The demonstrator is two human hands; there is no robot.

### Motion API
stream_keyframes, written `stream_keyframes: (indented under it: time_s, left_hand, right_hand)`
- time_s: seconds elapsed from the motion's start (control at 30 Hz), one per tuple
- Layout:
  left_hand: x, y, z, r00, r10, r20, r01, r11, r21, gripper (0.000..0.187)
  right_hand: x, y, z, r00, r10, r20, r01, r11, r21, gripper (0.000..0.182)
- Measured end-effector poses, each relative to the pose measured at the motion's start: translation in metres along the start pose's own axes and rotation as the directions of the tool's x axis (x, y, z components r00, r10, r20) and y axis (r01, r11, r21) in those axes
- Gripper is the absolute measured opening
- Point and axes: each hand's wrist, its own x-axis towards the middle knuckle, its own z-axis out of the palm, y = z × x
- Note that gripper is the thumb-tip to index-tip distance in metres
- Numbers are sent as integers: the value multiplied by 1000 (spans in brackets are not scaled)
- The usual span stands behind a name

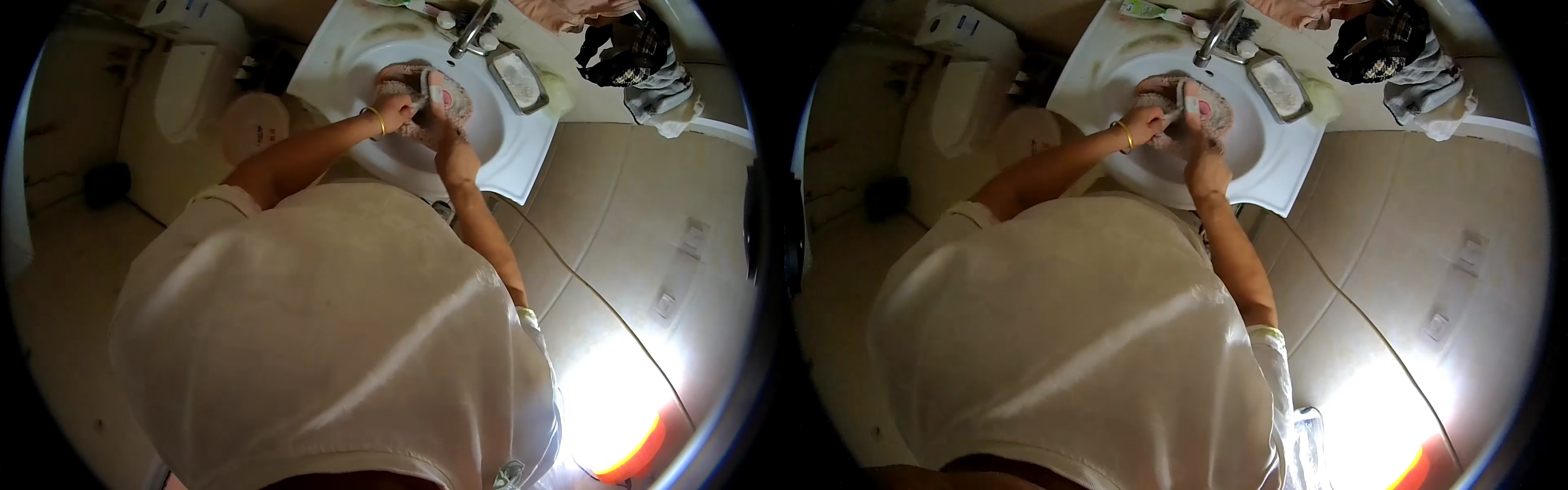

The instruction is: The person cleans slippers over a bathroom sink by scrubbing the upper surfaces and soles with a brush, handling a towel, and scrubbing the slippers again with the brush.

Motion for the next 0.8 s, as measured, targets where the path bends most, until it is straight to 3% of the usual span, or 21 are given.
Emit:
stream_keyframes:
  time_s: [0.1,0.17,0.2,0.23,0.33,0.4,0.53,0.63,0.73,0.8]
  left_hand:
    - [0,-4,-15,980,28,-199,-47,995,-89,16]
    - [-11,15,-47,944,-1,-330,-51,987,-149,15]
    - [-16,19,-63,925,3,-379,-41,995,-93,15]
    - [-20,21,-79,903,7,-430,-24,999,-34,15]
    - [-33,27,-114,828,9,-560,37,997,71,15]
    - [-36,19,-121,757,63,-651,52,986,156,16]
    - [-29,-19,-113,732,-150,-664,279,956,92,22]
    - [-24,-32,-109,736,-496,-462,581,812,54,41]
    - [-35,-31,-124,859,-14,-512,347,751,562,56]
    - [-34,-39,-133,908,-52,-415,348,645,680,60]
  right_hand:
    - [-12,-30,-71,997,-65,-49,72,983,168,31]
    - [-26,-37,-95,990,-93,-110,128,915,381,30]
    - [-28,-41,-101,983,-114,-142,169,859,483,30]
    - [-24,-37,-96,995,-67,-76,96,863,496,31]
    - [-13,-57,-91,961,-195,-197,273,786,555,31]
    - [-3,-76,-82,959,-207,-193,282,777,563,34]
    - [31,-97,-49,920,-336,-202,390,738,551,36]
    - [49,-101,-19,873,-428,-236,487,729,481,38]
    - [43,-98,-7,956,-294,0,265,860,435,38]
    - [31,-99,-10,958,-287,16,250,860,445,40]
